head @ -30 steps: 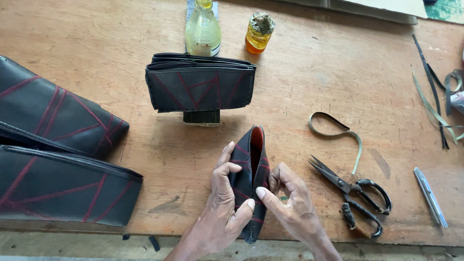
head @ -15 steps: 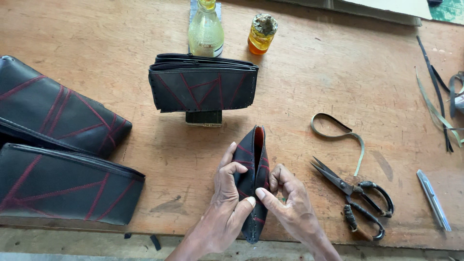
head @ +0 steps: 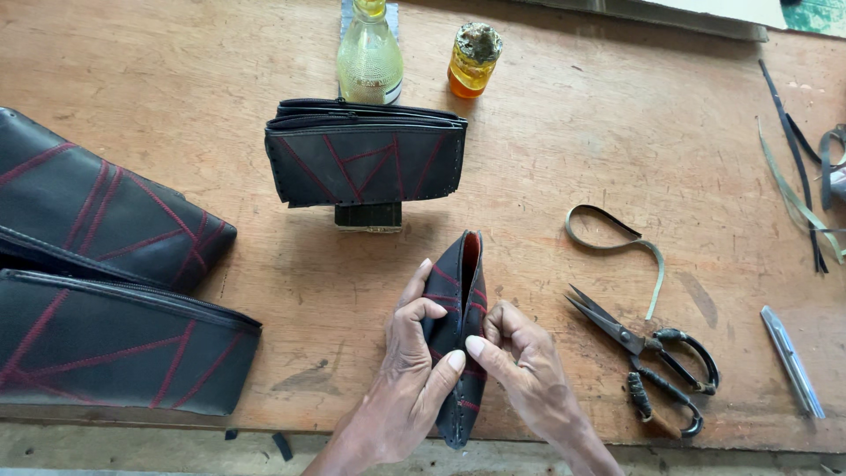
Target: The person trims a small leather pouch with scissors, then repeatedly opens, closes, and presses the seams and edges of the pouch. They also handle a stack of similar pouches on the table. The work takes place on a wooden workbench with tools and materials nearby.
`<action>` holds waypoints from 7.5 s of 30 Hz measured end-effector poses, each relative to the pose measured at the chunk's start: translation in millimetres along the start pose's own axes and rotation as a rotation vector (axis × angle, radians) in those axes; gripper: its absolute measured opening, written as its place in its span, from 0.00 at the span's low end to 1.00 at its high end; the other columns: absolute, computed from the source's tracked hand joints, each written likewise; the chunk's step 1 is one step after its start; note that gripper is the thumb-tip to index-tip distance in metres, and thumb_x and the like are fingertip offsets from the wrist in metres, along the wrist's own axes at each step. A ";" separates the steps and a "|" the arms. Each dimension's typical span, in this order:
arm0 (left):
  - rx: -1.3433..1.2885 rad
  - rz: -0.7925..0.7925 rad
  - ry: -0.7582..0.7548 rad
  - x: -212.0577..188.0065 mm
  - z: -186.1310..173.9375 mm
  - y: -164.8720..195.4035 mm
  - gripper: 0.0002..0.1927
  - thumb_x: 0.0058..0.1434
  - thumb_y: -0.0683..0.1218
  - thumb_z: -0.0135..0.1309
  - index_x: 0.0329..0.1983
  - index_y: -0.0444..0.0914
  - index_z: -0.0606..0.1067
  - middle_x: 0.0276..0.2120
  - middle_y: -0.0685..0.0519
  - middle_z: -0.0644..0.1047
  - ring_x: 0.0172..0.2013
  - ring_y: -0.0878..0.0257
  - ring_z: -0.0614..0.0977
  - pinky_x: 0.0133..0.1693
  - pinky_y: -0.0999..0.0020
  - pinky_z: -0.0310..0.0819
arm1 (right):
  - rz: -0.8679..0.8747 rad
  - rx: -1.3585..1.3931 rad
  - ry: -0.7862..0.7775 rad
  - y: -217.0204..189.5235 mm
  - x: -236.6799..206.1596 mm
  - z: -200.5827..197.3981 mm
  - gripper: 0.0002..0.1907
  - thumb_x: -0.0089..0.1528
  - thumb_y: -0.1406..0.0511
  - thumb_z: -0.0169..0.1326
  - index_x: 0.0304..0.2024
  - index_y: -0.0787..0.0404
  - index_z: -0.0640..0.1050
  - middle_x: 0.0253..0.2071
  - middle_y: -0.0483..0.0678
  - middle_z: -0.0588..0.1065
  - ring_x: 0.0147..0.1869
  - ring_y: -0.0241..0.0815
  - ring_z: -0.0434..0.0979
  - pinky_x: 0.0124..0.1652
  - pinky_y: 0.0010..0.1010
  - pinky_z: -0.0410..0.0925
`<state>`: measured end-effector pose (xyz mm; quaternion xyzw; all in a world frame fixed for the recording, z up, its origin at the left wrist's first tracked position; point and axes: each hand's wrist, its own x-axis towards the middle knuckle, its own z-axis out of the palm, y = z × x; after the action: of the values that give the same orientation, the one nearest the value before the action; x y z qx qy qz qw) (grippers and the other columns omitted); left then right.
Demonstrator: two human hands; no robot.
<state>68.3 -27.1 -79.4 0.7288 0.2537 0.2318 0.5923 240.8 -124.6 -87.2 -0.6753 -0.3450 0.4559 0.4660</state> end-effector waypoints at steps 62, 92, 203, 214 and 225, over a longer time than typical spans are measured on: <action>-0.081 -0.110 0.101 15.0 5.5 4.6 0.24 0.60 0.39 0.54 0.54 0.42 0.55 0.74 0.43 0.57 0.65 0.51 0.64 0.65 0.52 0.54 | -0.163 -0.504 0.067 -30.0 14.6 -13.7 0.18 0.63 0.56 0.54 0.41 0.66 0.75 0.42 0.48 0.65 0.43 0.40 0.70 0.45 0.34 0.68; -0.048 -0.028 0.009 21.6 -2.3 3.8 0.18 0.67 0.41 0.47 0.53 0.41 0.54 0.74 0.41 0.56 0.67 0.47 0.64 0.65 0.49 0.54 | -0.158 -0.407 0.009 -33.0 17.7 -8.8 0.19 0.62 0.57 0.55 0.28 0.66 0.70 0.33 0.48 0.62 0.36 0.41 0.65 0.36 0.35 0.64; -0.401 -0.259 -0.261 -35.2 -14.4 38.0 0.18 0.65 0.48 0.55 0.55 0.34 0.81 0.51 0.46 0.82 0.55 0.57 0.82 0.56 0.64 0.74 | 0.130 0.465 -0.186 13.0 -62.4 -19.8 0.06 0.56 0.72 0.67 0.36 0.67 0.85 0.41 0.52 0.78 0.46 0.40 0.80 0.46 0.32 0.74; -0.238 -0.205 -0.439 -17.6 -25.4 34.6 0.20 0.66 0.52 0.52 0.55 0.37 0.81 0.55 0.46 0.82 0.55 0.57 0.83 0.55 0.62 0.76 | 0.144 0.384 -0.301 8.9 -47.7 -31.8 0.06 0.56 0.72 0.67 0.35 0.68 0.85 0.39 0.51 0.78 0.43 0.38 0.79 0.43 0.31 0.74; -0.190 -0.202 -0.401 -18.8 -24.0 36.6 0.20 0.66 0.51 0.51 0.54 0.37 0.80 0.49 0.46 0.84 0.50 0.58 0.86 0.52 0.63 0.78 | 0.077 -0.008 -0.385 -22.9 -27.9 -37.2 0.11 0.54 0.64 0.71 0.26 0.65 0.82 0.29 0.45 0.77 0.35 0.34 0.74 0.34 0.29 0.69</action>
<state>42.1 -27.5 -39.6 0.6722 0.1796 0.0449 0.7169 265.1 -153.6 -51.8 -0.5903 -0.4034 0.5926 0.3710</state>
